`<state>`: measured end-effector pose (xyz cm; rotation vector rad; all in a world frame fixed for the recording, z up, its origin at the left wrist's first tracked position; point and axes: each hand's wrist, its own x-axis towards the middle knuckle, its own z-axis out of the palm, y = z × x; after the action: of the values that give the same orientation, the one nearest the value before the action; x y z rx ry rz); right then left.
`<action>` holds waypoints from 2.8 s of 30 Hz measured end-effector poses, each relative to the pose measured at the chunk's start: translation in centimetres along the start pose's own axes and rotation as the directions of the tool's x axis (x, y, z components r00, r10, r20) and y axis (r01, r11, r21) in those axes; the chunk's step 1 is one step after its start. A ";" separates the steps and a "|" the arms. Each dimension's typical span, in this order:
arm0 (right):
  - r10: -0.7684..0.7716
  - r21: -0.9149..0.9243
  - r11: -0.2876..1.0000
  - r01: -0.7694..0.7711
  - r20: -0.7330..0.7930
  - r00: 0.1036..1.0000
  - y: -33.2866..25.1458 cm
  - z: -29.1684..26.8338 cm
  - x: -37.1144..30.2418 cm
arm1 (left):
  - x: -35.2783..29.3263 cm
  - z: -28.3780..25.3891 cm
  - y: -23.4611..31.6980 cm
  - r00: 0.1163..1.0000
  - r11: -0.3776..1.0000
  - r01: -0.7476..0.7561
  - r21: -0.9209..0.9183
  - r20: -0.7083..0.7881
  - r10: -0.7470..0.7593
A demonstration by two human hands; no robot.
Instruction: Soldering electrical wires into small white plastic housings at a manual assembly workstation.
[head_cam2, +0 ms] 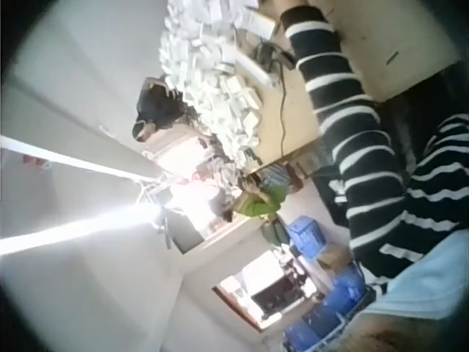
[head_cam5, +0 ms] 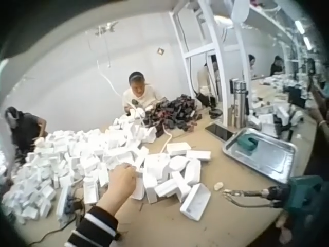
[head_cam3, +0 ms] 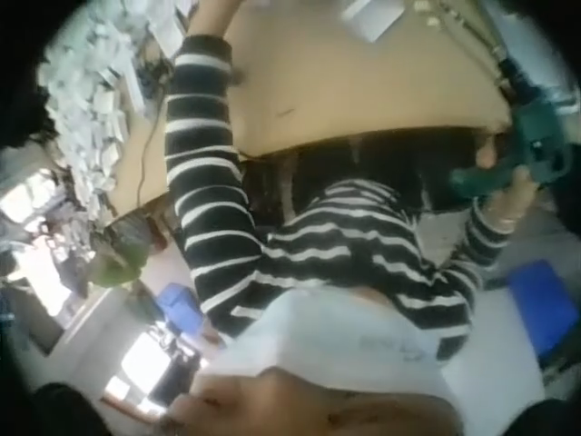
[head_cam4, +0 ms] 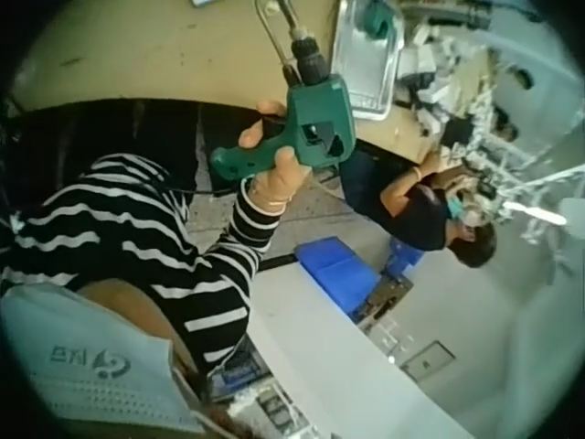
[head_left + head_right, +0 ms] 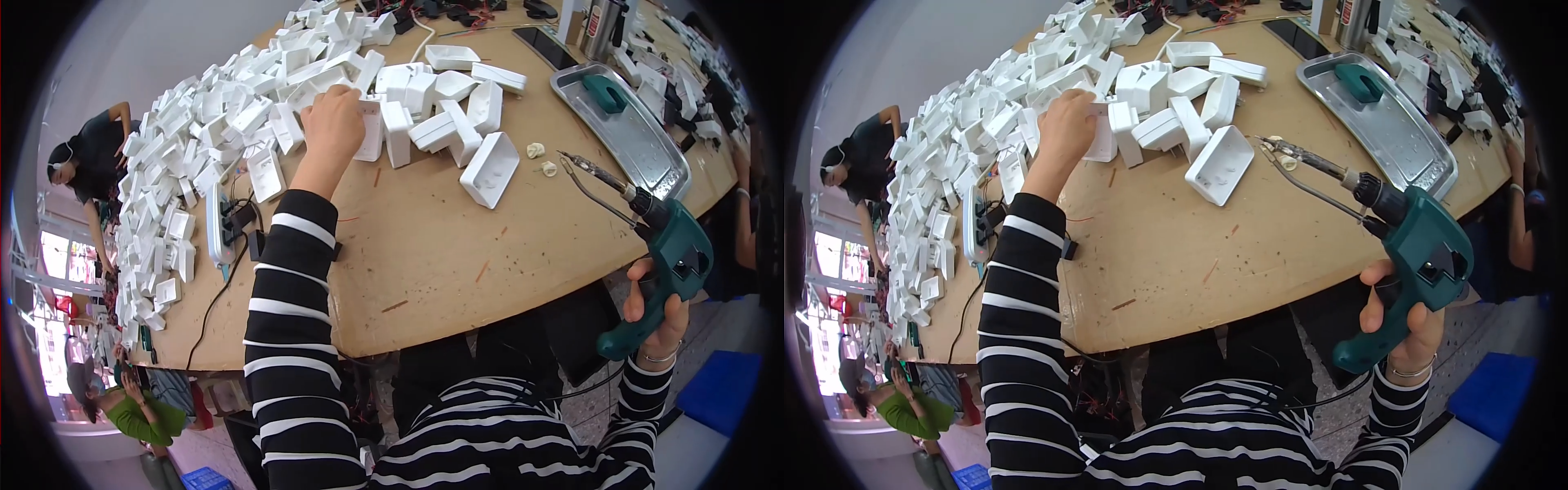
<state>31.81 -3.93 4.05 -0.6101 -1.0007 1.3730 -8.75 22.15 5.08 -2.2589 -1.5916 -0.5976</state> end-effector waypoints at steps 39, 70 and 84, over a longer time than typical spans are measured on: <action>0.036 -0.004 0.999 -0.035 0.044 0.998 1.1 1.9 -1.5 | -8.1 -8.4 0.7 0.875 0.888 -0.368 0.277 0.427 0.229; 0.193 0.226 0.950 -0.215 0.118 0.974 4.9 5.5 -1.5 | -17.6 -12.4 -4.0 0.723 0.146 -0.147 -0.978 -0.207 -0.660; 0.371 0.363 0.848 -0.386 0.113 0.922 9.9 11.7 0.5 | -21.0 -9.1 8.3 0.941 0.299 0.327 -0.897 0.278 -0.193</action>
<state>16.73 -4.25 1.41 -0.5028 -0.6296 1.8810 -8.50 -2.04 2.29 -2.7646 -1.9898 -1.9856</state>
